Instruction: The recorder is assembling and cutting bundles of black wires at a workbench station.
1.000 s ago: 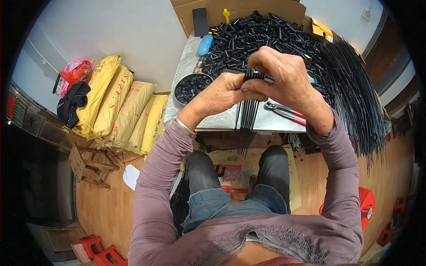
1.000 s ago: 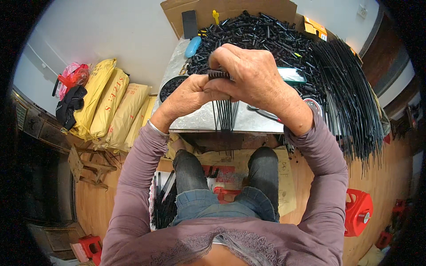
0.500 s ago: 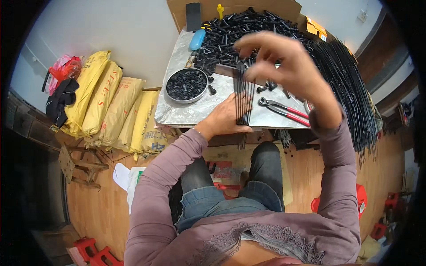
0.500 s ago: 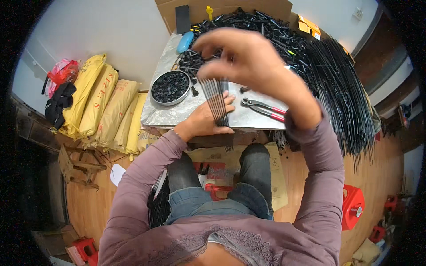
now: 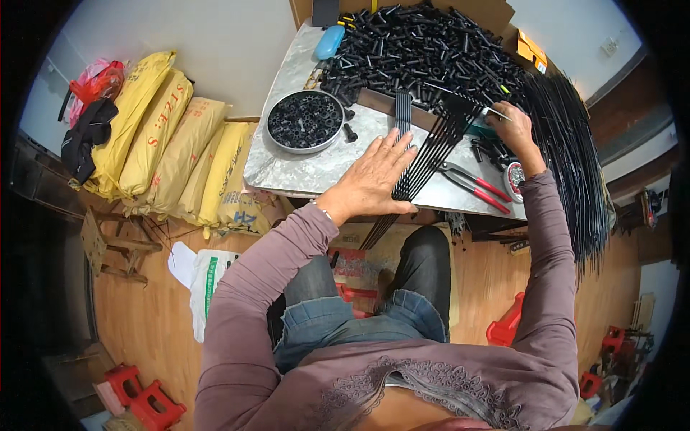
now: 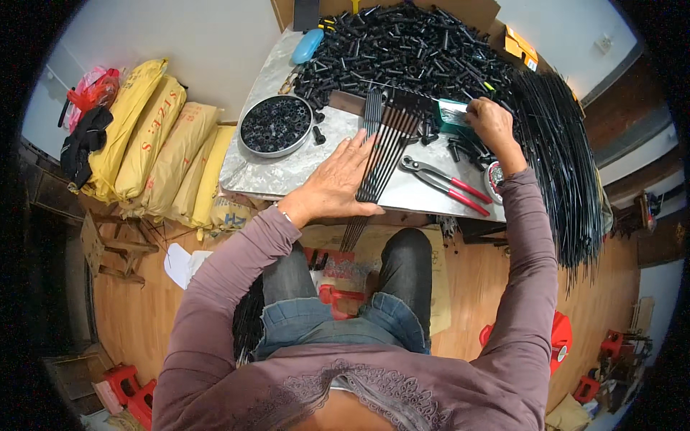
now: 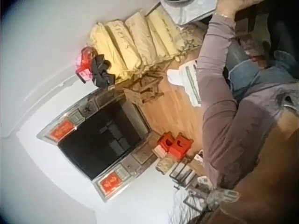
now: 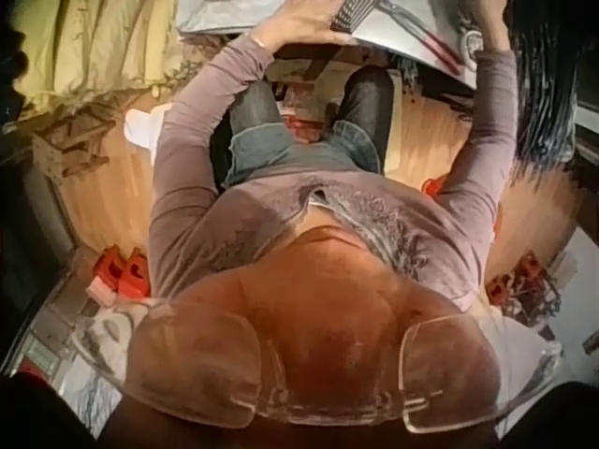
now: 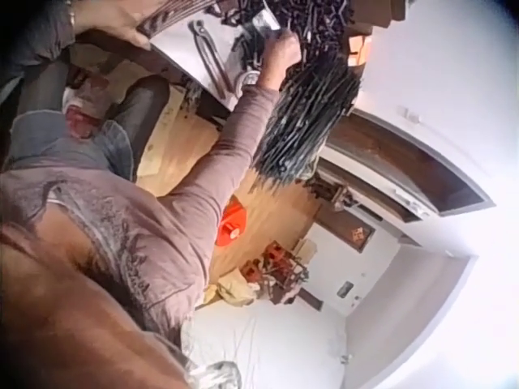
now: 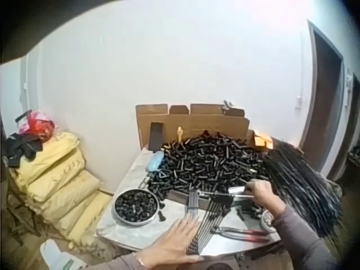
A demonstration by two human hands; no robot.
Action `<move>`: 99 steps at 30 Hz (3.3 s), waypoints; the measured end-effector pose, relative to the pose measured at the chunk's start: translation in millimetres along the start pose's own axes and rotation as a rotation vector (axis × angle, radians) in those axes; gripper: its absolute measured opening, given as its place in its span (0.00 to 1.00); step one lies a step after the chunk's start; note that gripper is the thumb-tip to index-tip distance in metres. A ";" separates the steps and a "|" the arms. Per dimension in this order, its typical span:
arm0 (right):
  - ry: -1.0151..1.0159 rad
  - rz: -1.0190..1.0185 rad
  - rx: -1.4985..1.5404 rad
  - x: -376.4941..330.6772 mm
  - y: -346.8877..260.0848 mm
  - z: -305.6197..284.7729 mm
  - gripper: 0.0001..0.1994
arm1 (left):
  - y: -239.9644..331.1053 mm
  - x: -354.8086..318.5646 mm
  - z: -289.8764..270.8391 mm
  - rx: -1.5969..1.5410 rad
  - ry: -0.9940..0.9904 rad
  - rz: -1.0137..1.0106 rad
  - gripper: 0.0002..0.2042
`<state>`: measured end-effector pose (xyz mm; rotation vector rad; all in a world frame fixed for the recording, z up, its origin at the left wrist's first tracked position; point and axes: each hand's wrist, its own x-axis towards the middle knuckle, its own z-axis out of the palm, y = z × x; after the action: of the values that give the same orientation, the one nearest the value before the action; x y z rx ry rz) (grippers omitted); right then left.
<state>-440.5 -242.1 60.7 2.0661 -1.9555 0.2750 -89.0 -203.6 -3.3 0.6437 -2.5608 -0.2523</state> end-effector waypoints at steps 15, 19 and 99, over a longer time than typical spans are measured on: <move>0.151 -0.251 0.367 35.8 -109.2 6.9 0.07 | -2.2 -13.2 -16.0 -0.004 -0.110 -0.050 0.47; -0.045 -0.219 0.400 44.0 -121.2 26.8 0.08 | -2.9 -9.0 -10.4 -0.067 -0.057 -0.013 0.46; -0.058 -0.204 0.424 62.1 -118.8 32.6 0.06 | -8.4 -13.3 -9.7 -0.196 0.035 -0.021 0.44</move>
<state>-320.0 -306.4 41.6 2.5390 -1.8179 0.6368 -70.6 -205.0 -2.8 0.5956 -2.4575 -0.4882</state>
